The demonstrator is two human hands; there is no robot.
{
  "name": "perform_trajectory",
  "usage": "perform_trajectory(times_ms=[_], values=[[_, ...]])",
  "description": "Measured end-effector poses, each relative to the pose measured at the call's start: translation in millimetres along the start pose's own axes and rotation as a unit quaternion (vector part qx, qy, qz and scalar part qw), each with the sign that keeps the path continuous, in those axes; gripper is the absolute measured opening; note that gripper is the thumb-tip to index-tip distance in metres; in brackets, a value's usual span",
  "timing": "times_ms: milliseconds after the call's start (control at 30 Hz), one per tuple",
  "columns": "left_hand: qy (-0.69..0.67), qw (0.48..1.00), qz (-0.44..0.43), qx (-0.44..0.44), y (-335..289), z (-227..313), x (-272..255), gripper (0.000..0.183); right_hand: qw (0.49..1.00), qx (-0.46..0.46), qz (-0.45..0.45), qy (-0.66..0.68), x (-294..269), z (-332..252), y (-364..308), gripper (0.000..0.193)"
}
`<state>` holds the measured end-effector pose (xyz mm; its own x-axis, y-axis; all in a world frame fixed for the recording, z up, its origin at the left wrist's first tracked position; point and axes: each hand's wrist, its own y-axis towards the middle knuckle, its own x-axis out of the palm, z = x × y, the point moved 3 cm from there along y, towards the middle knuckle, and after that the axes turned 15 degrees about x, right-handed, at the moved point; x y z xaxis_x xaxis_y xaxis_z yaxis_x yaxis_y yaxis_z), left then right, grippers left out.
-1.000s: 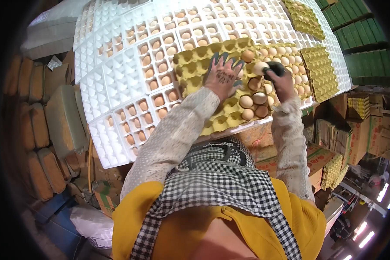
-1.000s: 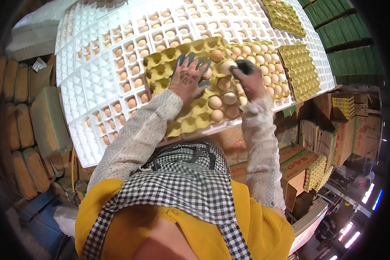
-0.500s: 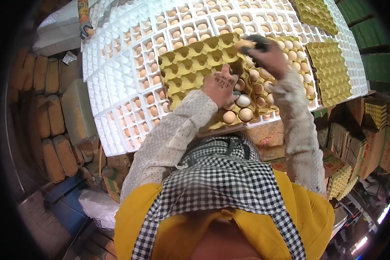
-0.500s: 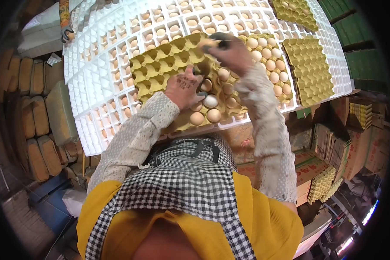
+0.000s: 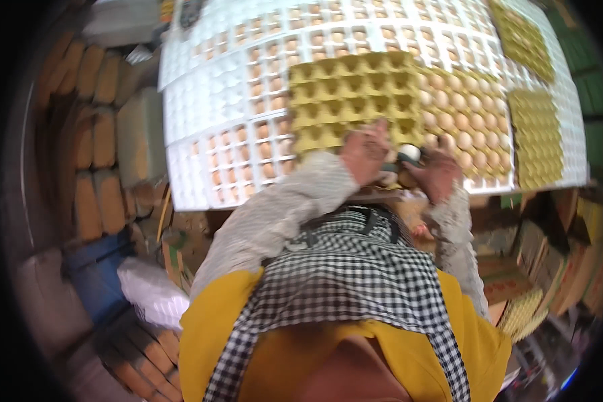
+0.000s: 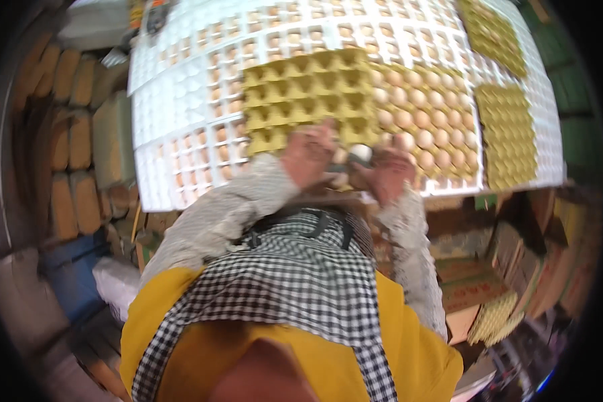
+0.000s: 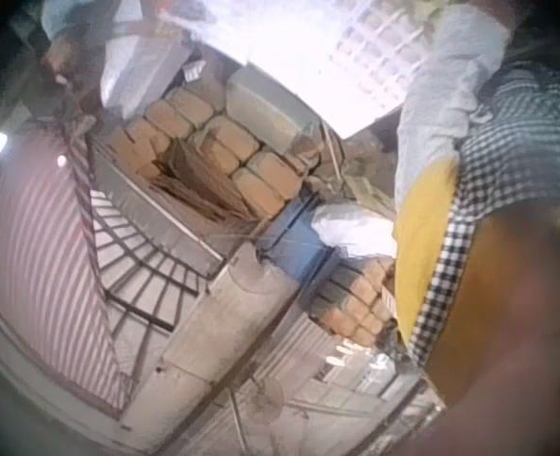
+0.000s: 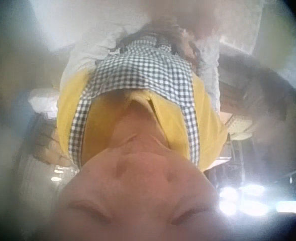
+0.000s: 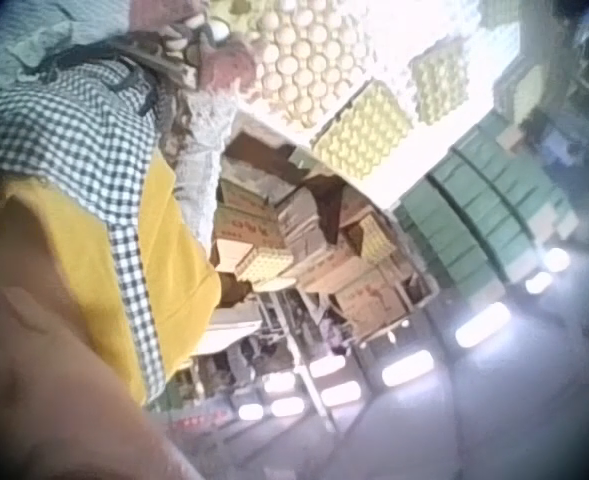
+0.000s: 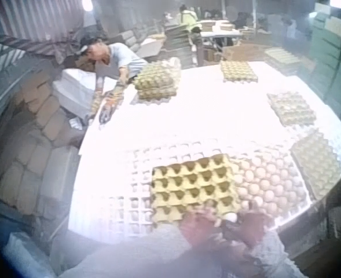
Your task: The person handles cardboard pieces, positions an egg carton on a table, and transfers eggs from white grid trays into the egg cartons by hand.
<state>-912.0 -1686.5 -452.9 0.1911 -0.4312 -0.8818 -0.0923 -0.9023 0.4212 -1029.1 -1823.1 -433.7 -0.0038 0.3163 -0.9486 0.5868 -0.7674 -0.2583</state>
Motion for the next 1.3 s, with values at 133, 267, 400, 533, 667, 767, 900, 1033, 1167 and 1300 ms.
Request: perform_trajectory(times_ms=[133, 267, 400, 533, 667, 767, 900, 1033, 1167, 1300], values=[[-0.109, 0.942, -0.316, 0.026, 33, -5, -13, 0.039, 0.989, -0.027, 0.054, 0.134, -5, 21, -3, 0.051], [-0.329, 0.927, -0.076, -0.161, -20, -46, -67, 0.033, 0.899, -0.030, -0.050, 0.433, -12, 15, -19, 0.038], [-0.545, 0.710, 0.133, -0.425, -157, -123, -110, 0.034, 0.914, -0.069, -0.042, 0.398, -42, -83, -59, 0.038], [-0.146, 0.792, 0.062, -0.590, -353, -213, -144, 0.037, 0.904, -0.221, -0.144, 0.337, 16, -241, -95, 0.042], [-0.033, 0.825, -0.118, -0.552, -461, -268, -125, 0.044, 0.897, -0.392, -0.096, 0.181, 80, -408, -137, 0.033], [-0.068, 0.841, -0.196, -0.499, -469, -285, -113, 0.054, 0.892, -0.388, -0.148, 0.179, 122, -493, -156, 0.042], [-0.255, 0.775, 0.172, -0.552, -509, -300, -124, 0.054, 0.911, -0.355, -0.080, 0.195, 171, -540, -171, 0.043], [-0.164, 0.845, 0.165, -0.482, -526, -273, -116, 0.053, 0.948, -0.262, -0.171, 0.051, 202, -547, -172, 0.050], [-0.019, 0.891, -0.074, -0.448, -533, -257, -103, 0.059, 0.889, -0.344, -0.108, 0.282, 175, -531, -182, 0.047], [-0.229, 0.789, 0.181, -0.541, -553, -244, -77, 0.052, 0.789, -0.584, -0.007, 0.192, 231, -502, -188, 0.039]])
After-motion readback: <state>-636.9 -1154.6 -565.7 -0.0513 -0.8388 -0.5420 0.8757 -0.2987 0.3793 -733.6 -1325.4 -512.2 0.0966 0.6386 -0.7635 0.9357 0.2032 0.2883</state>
